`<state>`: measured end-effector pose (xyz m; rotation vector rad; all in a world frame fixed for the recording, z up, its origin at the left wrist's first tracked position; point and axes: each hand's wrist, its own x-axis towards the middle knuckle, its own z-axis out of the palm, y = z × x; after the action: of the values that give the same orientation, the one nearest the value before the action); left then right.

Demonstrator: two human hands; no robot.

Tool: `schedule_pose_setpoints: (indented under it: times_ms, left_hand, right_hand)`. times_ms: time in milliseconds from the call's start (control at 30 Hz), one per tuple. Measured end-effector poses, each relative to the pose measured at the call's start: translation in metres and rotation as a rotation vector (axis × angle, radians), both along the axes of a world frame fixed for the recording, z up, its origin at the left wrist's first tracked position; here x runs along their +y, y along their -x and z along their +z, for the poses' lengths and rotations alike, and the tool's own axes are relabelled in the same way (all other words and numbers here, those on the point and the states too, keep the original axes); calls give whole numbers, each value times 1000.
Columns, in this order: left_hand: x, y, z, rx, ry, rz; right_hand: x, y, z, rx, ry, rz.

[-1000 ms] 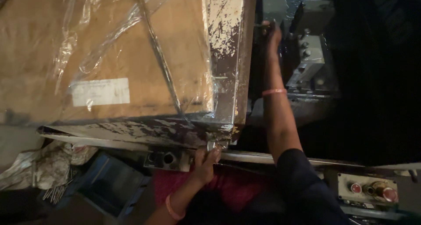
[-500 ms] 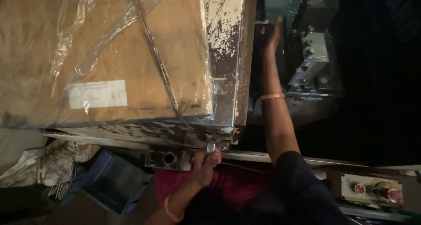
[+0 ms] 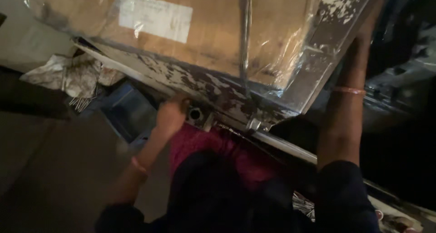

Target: The person wraps a cardboard box with clear plastic film and secures it with metal staples. They repeatedly smooth the film, feed it through a stapling machine, and place the used staples into a green bin.

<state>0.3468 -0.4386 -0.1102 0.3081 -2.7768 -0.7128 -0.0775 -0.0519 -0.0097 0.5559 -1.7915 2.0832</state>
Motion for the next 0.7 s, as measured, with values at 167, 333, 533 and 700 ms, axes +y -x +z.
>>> schedule_pose_setpoints:
  times_ms: [167, 333, 533, 700]
  left_hand:
    - [-20, 9, -24, -182, 78, 62]
    - [-23, 3, -26, -127, 0, 13]
    - [-16, 2, -20, -243, -43, 166]
    - [-12, 6, -12, -158, 33, 168]
  right_hand:
    - [-9, -7, 7, 68, 23, -7]
    - [-25, -30, 15, 123, 89, 17]
    - [-30, -48, 28, 149, 89, -19]
    - [-21, -42, 28, 101, -27, -135]
